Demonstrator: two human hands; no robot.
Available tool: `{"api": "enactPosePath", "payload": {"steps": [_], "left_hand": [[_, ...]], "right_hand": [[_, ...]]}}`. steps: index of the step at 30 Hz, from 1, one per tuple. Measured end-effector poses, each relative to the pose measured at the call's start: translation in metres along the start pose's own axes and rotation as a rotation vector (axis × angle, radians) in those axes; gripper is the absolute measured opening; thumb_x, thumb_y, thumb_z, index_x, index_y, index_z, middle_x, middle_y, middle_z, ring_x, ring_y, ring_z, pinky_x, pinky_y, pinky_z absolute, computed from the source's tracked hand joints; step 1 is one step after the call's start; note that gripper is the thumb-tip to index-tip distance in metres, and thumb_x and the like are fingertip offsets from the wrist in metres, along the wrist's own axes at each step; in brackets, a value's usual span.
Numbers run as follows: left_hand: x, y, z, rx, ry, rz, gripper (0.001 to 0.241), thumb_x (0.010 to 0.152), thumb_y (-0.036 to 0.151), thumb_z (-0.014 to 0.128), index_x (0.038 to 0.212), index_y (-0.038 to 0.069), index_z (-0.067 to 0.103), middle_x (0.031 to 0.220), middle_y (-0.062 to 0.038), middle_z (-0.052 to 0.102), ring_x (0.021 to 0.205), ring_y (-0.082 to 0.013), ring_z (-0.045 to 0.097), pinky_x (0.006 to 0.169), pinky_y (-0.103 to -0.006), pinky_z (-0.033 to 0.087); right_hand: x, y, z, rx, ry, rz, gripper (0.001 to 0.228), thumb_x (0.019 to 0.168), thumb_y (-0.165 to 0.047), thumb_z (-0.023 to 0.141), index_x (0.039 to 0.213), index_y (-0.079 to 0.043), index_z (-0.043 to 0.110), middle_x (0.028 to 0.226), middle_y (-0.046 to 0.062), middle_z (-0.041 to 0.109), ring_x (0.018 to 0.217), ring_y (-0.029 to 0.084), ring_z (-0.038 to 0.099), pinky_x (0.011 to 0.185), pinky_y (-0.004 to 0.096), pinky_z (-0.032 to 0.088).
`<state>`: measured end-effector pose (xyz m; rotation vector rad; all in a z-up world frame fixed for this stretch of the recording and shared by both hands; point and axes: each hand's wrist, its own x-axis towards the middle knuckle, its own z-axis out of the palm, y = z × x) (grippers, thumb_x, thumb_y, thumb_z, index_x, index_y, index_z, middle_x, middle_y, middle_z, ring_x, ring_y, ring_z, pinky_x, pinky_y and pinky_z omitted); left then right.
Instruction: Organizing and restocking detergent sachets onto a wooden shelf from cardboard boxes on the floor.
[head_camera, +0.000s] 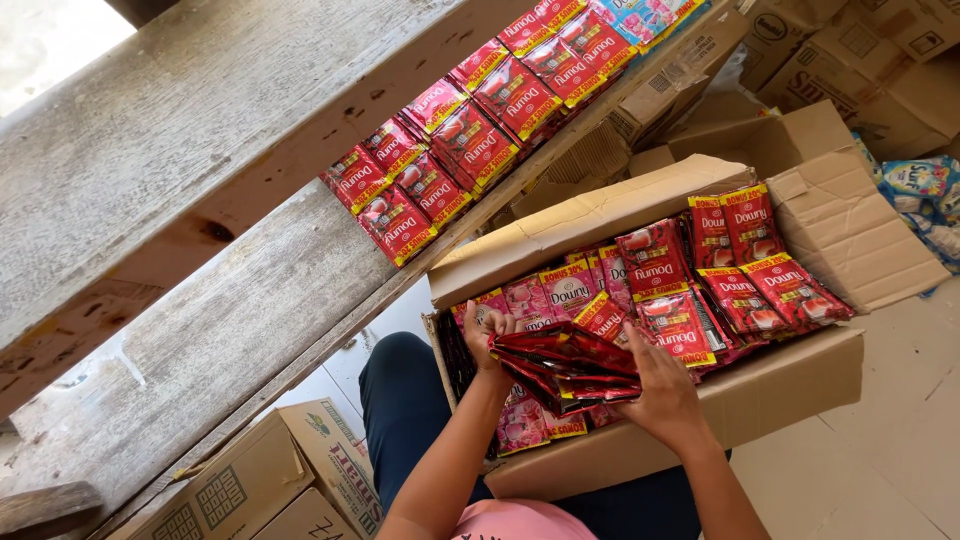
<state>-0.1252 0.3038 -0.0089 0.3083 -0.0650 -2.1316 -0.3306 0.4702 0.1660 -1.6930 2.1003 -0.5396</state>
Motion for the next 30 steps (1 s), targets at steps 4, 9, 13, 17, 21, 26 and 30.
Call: {"api": "enactPosePath", "payload": {"steps": [4,9,13,17,21,26,30], "left_hand": [[-0.002,0.008,0.022,-0.007,-0.081,-0.066,0.072,0.103,0.065,0.037,0.064,0.007,0.053,0.053,-0.002,0.037,0.052,-0.0168,0.033,0.05,-0.0324,0.031],[0.012,0.009,-0.005,0.045,0.032,0.019,0.07,0.109,0.064,0.04,0.074,0.007,0.061,0.055,-0.002,0.047,0.053,-0.0179,0.047,0.05,-0.0324,0.042],[0.007,0.034,0.072,0.193,0.325,0.017,0.066,0.102,0.068,0.039,0.09,0.008,0.064,0.068,-0.006,0.064,0.065,-0.0238,0.065,0.062,-0.0385,0.055],[-0.019,0.056,0.112,0.367,0.384,-0.117,0.08,0.092,0.079,0.043,0.121,0.008,0.065,0.1,-0.011,0.074,0.092,-0.0264,0.072,0.087,-0.0462,0.059],[-0.055,0.041,0.088,0.328,0.353,-0.182,0.081,0.08,0.075,0.056,0.133,0.014,0.059,0.126,-0.011,0.071,0.116,-0.0281,0.068,0.102,-0.0516,0.054],[-0.055,0.037,0.095,0.343,0.254,-0.14,0.084,0.083,0.065,0.07,0.143,0.011,0.049,0.136,-0.01,0.065,0.128,-0.0292,0.062,0.112,-0.0524,0.049],[-0.09,0.027,0.167,0.191,0.174,-0.113,0.086,0.074,0.067,0.067,0.14,0.015,0.051,0.133,-0.009,0.07,0.125,-0.03,0.066,0.108,-0.0512,0.048]], "right_hand": [[0.006,0.018,0.011,0.015,-0.17,0.131,0.093,0.063,-0.025,0.091,0.146,-0.018,0.05,0.121,0.006,0.069,0.112,0.025,0.066,0.102,0.04,0.05],[0.016,0.031,0.024,0.323,-0.206,0.049,0.05,0.07,-0.012,0.085,0.118,-0.011,0.071,0.115,0.008,0.077,0.107,0.021,0.07,0.094,0.037,0.054],[0.022,0.032,0.036,0.597,-0.325,0.213,0.053,0.076,-0.011,0.084,0.126,-0.011,0.067,0.112,0.006,0.078,0.102,0.014,0.071,0.091,0.031,0.056],[0.008,0.033,0.059,1.205,-0.319,0.329,0.058,0.079,-0.005,0.08,0.133,-0.003,0.06,0.118,0.009,0.073,0.104,0.017,0.07,0.091,0.034,0.057],[-0.012,0.004,0.06,1.572,-0.402,0.579,0.058,0.081,-0.008,0.074,0.136,-0.002,0.055,0.115,0.012,0.074,0.1,0.023,0.074,0.085,0.041,0.062],[-0.033,-0.001,0.068,1.669,-0.38,0.654,0.058,0.083,-0.011,0.074,0.137,-0.001,0.055,0.116,0.012,0.074,0.1,0.024,0.074,0.083,0.044,0.061],[-0.041,-0.014,0.067,1.714,-0.238,0.622,0.059,0.083,-0.01,0.074,0.139,-0.005,0.053,0.117,0.011,0.071,0.101,0.022,0.073,0.084,0.043,0.062]]}}
